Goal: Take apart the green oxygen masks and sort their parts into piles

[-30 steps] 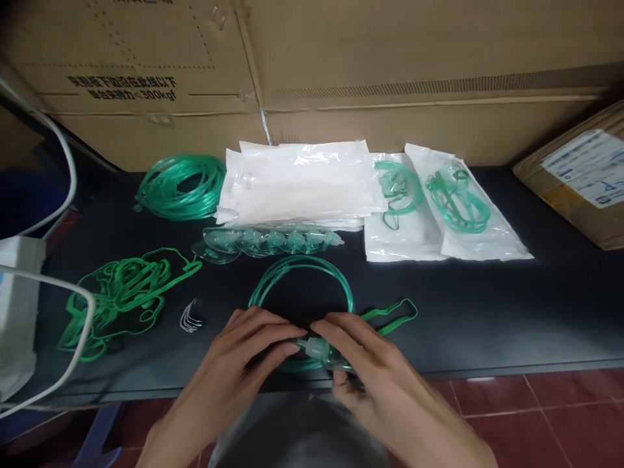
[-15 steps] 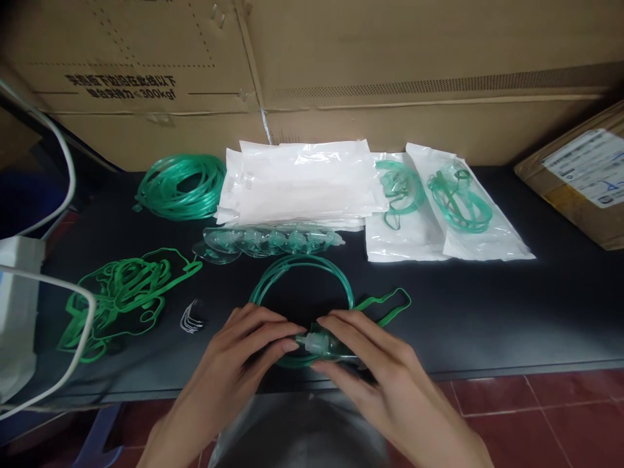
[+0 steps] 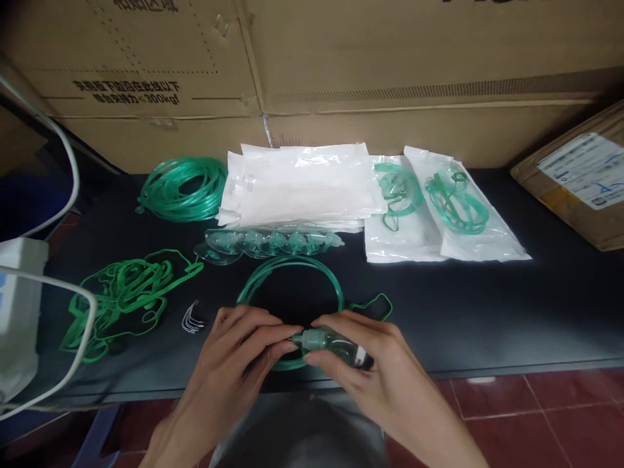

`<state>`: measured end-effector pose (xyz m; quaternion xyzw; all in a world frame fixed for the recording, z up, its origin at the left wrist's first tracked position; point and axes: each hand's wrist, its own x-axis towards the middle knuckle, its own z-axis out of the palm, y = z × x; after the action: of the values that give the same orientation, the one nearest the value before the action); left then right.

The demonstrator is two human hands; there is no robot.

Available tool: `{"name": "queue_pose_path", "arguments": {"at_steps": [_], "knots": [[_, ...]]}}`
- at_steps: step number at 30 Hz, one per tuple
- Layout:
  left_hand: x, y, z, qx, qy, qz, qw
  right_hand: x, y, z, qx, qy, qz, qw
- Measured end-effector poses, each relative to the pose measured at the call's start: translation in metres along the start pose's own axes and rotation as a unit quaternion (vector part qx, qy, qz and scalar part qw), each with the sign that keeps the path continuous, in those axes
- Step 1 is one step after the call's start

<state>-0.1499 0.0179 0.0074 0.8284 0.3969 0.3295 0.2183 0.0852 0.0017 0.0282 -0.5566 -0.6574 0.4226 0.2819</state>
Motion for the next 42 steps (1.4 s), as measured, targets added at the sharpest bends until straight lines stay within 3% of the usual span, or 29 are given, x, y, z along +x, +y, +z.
{"name": "queue_pose_path", "arguments": {"at_steps": [6,14,25,31,42], "knots": [[0.005,0.0,0.002,0.027,-0.02,-0.021,0.999,0.005,0.001,0.004,0.06,-0.032,0.115,0.991],[0.007,-0.001,-0.001,0.004,-0.01,-0.023,1.0,-0.002,0.001,-0.001,0.068,-0.052,0.152,0.985],[0.011,0.002,0.0,-0.032,0.001,-0.015,0.999,0.003,-0.008,-0.003,0.082,-0.008,0.12,0.989],[0.011,0.001,0.0,-0.028,-0.003,-0.008,1.0,0.003,-0.003,0.001,0.06,-0.003,0.063,0.996],[0.015,-0.002,-0.015,-0.093,-0.127,-0.098,0.983,-0.001,0.009,0.005,0.0,-0.004,-0.008,1.0]]}}
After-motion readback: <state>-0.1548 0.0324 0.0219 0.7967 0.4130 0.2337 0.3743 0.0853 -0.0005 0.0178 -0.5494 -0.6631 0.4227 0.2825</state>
